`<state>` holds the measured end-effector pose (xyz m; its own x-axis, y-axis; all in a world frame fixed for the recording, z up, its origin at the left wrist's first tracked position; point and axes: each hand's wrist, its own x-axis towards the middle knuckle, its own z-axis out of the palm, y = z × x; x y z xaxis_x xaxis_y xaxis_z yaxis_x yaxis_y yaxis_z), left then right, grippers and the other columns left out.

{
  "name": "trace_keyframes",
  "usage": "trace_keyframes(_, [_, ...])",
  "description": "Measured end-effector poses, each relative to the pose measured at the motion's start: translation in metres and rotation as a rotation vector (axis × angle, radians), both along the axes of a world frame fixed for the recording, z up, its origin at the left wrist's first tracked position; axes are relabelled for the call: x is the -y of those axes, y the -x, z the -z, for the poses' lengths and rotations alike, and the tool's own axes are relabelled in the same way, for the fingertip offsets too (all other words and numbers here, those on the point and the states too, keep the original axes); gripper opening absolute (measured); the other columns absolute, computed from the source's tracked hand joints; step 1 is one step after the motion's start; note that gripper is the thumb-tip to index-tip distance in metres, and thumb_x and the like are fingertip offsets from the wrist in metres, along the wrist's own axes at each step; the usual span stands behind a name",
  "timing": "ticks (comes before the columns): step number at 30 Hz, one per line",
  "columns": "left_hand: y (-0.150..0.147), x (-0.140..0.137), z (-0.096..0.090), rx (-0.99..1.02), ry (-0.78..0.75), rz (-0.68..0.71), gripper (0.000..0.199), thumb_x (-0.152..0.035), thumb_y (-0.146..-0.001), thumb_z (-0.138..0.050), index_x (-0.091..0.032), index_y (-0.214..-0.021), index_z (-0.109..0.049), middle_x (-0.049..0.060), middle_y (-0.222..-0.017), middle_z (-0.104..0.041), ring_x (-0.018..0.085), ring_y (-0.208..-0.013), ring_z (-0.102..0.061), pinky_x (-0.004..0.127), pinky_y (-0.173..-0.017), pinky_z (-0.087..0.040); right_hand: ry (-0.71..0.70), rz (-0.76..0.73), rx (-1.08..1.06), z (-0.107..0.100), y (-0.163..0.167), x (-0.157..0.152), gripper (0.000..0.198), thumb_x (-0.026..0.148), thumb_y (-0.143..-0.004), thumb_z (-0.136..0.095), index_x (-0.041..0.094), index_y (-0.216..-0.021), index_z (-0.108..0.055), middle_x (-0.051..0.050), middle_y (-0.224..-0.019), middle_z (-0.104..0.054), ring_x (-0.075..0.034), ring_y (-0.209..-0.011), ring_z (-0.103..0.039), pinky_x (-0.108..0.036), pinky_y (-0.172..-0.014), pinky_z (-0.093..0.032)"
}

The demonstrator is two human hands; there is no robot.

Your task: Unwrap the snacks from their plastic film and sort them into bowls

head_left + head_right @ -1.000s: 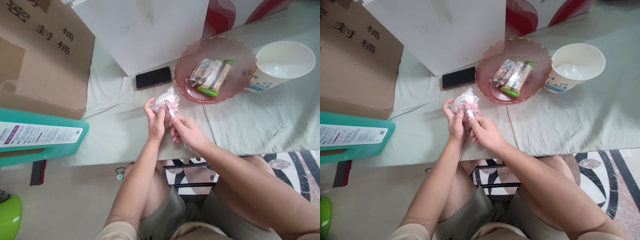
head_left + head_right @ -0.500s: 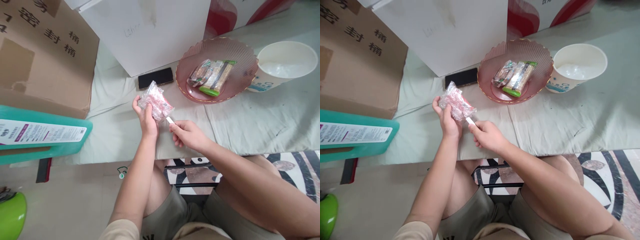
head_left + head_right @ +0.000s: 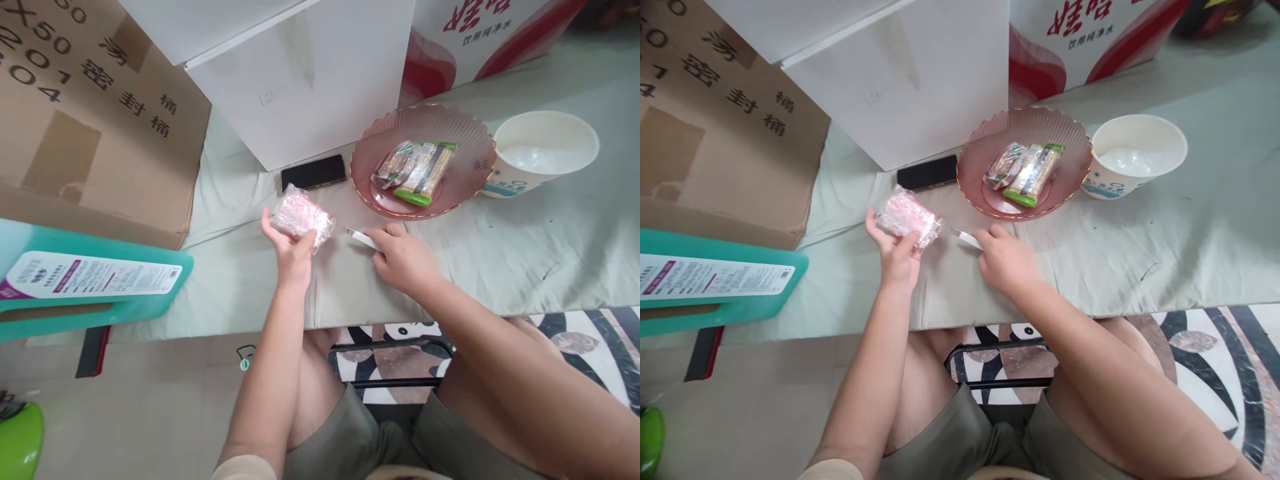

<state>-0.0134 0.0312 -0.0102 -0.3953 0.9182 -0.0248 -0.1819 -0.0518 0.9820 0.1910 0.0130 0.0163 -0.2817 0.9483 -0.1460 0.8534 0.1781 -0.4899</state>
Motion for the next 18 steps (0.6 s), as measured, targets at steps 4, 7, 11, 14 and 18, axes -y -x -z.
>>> trace_keyframes(4, [-0.008,0.010,0.005,-0.300,0.044,0.082,0.087,-0.023,-0.069,-0.077,-0.031,-0.139,-0.027,0.009,-0.121,-0.063,0.018,-0.094,-0.069,0.030,-0.080,-0.056,-0.043,0.009,0.105,-0.001,-0.007,0.001,0.042,0.013,-0.093,-0.043,0.023,-0.127,-0.064,-0.011,-0.122,-0.066,-0.029,-0.104,-0.063,-0.035,-0.061,-0.036])
trace_keyframes(7, [-0.005,0.015,0.003,-0.545,0.078,0.052,0.065,-0.026,-0.072,-0.076,-0.026,-0.128,-0.041,0.007,-0.114,-0.064,0.019,-0.095,-0.069,0.032,-0.081,-0.056,-0.050,0.000,0.139,-0.002,-0.012,0.003,0.041,0.012,-0.093,-0.043,0.023,-0.126,-0.064,-0.011,-0.121,-0.067,-0.030,-0.110,-0.062,-0.035,-0.062,-0.037])
trace_keyframes(11, [0.007,0.012,0.000,-0.782,0.106,-0.089,0.039,-0.027,-0.069,-0.078,-0.022,-0.102,-0.057,0.012,-0.129,-0.056,0.025,-0.120,-0.060,0.035,-0.090,-0.055,-0.041,-0.040,0.126,-0.003,-0.018,0.004,0.042,0.010,-0.093,-0.044,0.024,-0.128,-0.063,-0.010,-0.121,-0.067,-0.028,-0.111,-0.062,-0.034,-0.064,-0.038])
trace_keyframes(14, [0.015,0.007,0.000,-0.851,0.102,-0.098,0.032,-0.022,-0.072,-0.074,-0.022,-0.102,-0.061,0.010,-0.122,-0.062,0.022,-0.113,-0.063,0.034,-0.093,-0.053,-0.066,-0.026,0.106,-0.003,-0.021,0.004,0.041,0.011,-0.094,-0.044,0.027,-0.127,-0.063,-0.008,-0.124,-0.066,-0.026,-0.109,-0.063,-0.033,-0.063,-0.036])
trace_keyframes(18, [0.016,0.004,-0.001,-0.921,0.037,-0.036,0.010,-0.022,-0.080,-0.063,-0.021,-0.091,-0.065,0.006,-0.101,-0.069,0.018,-0.093,-0.065,0.028,-0.076,-0.051,-0.098,-0.031,0.153,-0.001,-0.023,0.007,0.033,0.012,-0.096,-0.043,0.025,-0.113,-0.068,-0.008,-0.121,-0.066,-0.025,-0.104,-0.063,-0.033,-0.059,-0.032])
